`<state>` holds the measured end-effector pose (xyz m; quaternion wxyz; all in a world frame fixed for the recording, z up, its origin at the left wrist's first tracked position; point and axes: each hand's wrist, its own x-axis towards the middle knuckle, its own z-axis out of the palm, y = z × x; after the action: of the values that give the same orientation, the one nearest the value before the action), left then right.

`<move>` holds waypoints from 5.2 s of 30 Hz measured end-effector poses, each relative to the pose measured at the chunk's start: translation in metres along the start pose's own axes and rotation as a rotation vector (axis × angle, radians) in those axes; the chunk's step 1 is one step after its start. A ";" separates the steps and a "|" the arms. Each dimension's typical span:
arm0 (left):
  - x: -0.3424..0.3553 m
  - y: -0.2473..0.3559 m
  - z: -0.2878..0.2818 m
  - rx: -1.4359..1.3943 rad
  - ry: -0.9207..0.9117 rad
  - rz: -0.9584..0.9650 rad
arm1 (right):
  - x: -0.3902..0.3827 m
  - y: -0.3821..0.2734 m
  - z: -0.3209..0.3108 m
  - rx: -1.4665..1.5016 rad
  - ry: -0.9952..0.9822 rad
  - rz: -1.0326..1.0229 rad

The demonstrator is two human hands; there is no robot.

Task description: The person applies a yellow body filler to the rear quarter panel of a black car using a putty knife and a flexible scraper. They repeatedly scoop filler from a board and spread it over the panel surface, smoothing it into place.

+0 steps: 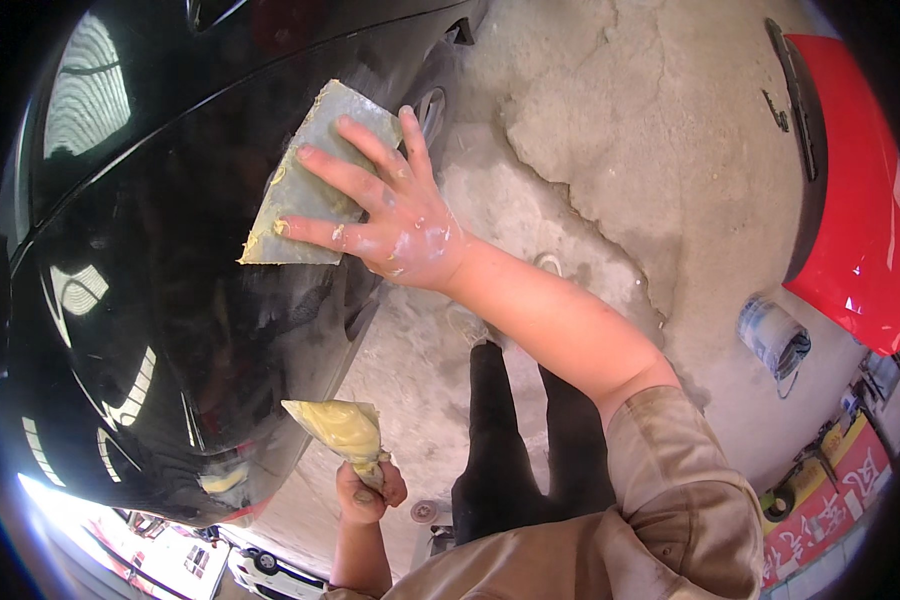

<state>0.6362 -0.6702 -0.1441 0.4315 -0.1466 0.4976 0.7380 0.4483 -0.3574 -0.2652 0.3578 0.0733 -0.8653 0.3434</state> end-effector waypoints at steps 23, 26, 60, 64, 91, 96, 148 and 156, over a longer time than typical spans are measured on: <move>0.012 -0.003 -0.021 0.021 -0.050 -0.042 | -0.053 -0.005 0.033 0.031 0.016 0.159; 0.019 0.001 -0.014 0.038 -0.078 0.025 | -0.064 -0.006 0.037 0.035 0.007 0.156; 0.012 -0.022 0.014 0.249 0.516 0.003 | -0.013 -0.075 -0.093 0.023 -0.251 0.071; 0.009 -0.037 0.006 0.324 0.403 0.089 | 0.010 -0.027 -0.044 -0.041 0.012 -0.153; 0.037 -0.069 0.005 0.344 0.218 0.056 | -0.007 0.043 -0.013 -0.052 0.100 -0.145; 0.042 -0.067 0.005 0.323 0.264 0.018 | 0.007 0.048 0.010 -0.082 0.137 -0.165; 0.049 -0.077 0.000 0.328 0.250 0.102 | -0.055 0.031 0.038 0.033 0.082 -0.039; 0.041 -0.065 0.012 0.337 0.218 0.178 | -0.057 0.025 -0.001 -0.013 -0.039 -0.027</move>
<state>0.6662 -0.6307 -0.2046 0.3266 -0.1068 0.6686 0.6595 0.4816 -0.3451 -0.3167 0.3457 0.0893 -0.8733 0.3313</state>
